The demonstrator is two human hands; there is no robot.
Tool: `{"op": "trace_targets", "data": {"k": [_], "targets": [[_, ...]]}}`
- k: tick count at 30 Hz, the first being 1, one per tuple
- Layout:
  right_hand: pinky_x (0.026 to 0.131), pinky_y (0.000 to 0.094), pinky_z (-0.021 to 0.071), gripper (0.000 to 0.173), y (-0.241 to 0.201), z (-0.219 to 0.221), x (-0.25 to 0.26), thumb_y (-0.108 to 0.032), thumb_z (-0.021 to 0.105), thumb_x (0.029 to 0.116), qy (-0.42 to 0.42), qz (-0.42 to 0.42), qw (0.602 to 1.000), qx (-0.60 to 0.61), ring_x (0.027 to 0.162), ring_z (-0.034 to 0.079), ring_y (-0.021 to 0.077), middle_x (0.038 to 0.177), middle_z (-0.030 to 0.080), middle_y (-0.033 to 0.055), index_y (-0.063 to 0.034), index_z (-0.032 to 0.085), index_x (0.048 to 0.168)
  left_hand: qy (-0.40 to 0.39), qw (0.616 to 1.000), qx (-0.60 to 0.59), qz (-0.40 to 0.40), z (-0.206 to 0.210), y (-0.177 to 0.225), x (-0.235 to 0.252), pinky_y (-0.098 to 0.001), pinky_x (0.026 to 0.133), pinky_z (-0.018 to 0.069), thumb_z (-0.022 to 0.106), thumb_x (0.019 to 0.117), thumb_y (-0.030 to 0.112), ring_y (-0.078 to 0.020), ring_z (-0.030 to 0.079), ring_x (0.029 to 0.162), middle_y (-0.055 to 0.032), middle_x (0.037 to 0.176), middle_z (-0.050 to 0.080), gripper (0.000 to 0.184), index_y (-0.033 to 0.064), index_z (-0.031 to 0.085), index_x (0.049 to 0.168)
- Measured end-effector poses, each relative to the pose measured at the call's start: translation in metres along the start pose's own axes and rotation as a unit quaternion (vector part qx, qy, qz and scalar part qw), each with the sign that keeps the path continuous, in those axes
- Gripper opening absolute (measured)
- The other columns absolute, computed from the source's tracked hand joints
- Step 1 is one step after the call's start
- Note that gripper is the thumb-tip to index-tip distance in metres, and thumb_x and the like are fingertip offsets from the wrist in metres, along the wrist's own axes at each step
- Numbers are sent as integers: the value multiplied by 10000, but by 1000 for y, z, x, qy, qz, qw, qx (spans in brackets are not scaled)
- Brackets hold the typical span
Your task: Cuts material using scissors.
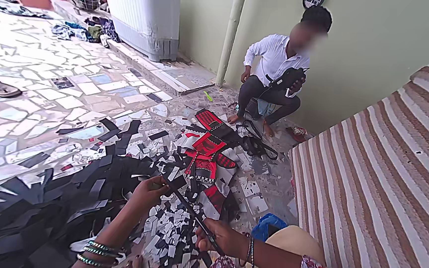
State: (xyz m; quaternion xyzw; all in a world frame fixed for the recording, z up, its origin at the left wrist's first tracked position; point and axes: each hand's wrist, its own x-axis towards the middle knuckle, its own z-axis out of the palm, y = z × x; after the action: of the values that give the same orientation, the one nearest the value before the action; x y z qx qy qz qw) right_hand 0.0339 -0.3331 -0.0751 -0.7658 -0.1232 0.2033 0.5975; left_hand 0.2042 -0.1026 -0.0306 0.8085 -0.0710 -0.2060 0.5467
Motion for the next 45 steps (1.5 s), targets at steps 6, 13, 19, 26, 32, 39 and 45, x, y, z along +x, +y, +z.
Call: {"op": "trace_targets", "data": {"k": [6, 13, 19, 26, 32, 39, 45], "targets": [[809, 321, 539, 599, -2, -2, 0, -438, 591, 1002, 4, -7, 1000, 8, 853, 653, 147, 1004, 681, 161, 114, 541, 1231, 1, 1000, -6, 2, 1, 0, 0, -220, 476, 463, 651, 978, 18, -62, 530, 488, -33, 736, 639, 59, -2, 654, 1033], [819, 301, 558, 641, -3, -6, 1, -477, 587, 989, 30, 1, 998, 49, 870, 669, 124, 1023, 681, 123, 104, 520, 1251, 22, 1000, -9, 5, 0, 0, 1, -217, 483, 476, 654, 982, 33, -64, 537, 496, -44, 775, 642, 74, -3, 653, 1046], [813, 300, 551, 585, -5, -5, -1, -422, 567, 1014, 15, 16, 999, 46, 873, 661, 130, 1033, 673, 132, 105, 508, 1261, 193, 970, -118, 84, -13, -3, 1, -194, 484, 486, 651, 948, 76, -17, 547, 511, 29, 732, 626, 64, 36, 647, 998], [819, 292, 547, 552, -2, -1, 0, -388, 579, 1015, 0, 19, 998, 54, 866, 658, 115, 1010, 677, 117, 100, 504, 1263, 235, 956, -149, 98, -27, -1, -2, -185, 471, 498, 655, 943, 72, -10, 559, 502, 49, 726, 634, 39, 56, 648, 978], [806, 297, 548, 581, -3, -1, 1, -424, 574, 1011, -2, 32, 998, 48, 866, 659, 123, 1025, 675, 123, 93, 506, 1266, 154, 978, -127, 63, -24, -4, 2, -177, 466, 468, 663, 949, 48, -13, 538, 485, 37, 698, 643, 37, 44, 670, 985], [826, 314, 550, 573, -5, -2, 0, -402, 571, 1019, -4, 43, 998, 50, 891, 662, 149, 1045, 668, 147, 106, 500, 1274, 54, 995, -76, 24, -15, -1, 1, -177, 463, 446, 672, 953, 17, -26, 533, 495, 2, 735, 662, 44, 21, 683, 995], [839, 324, 552, 600, -8, -3, 0, -415, 564, 1014, -1, 48, 998, 49, 894, 665, 159, 1047, 670, 157, 120, 494, 1277, 12, 998, -49, 23, -9, -3, 1, -179, 462, 438, 690, 942, 26, -22, 520, 484, 16, 707, 651, 27, 36, 688, 967]]}}
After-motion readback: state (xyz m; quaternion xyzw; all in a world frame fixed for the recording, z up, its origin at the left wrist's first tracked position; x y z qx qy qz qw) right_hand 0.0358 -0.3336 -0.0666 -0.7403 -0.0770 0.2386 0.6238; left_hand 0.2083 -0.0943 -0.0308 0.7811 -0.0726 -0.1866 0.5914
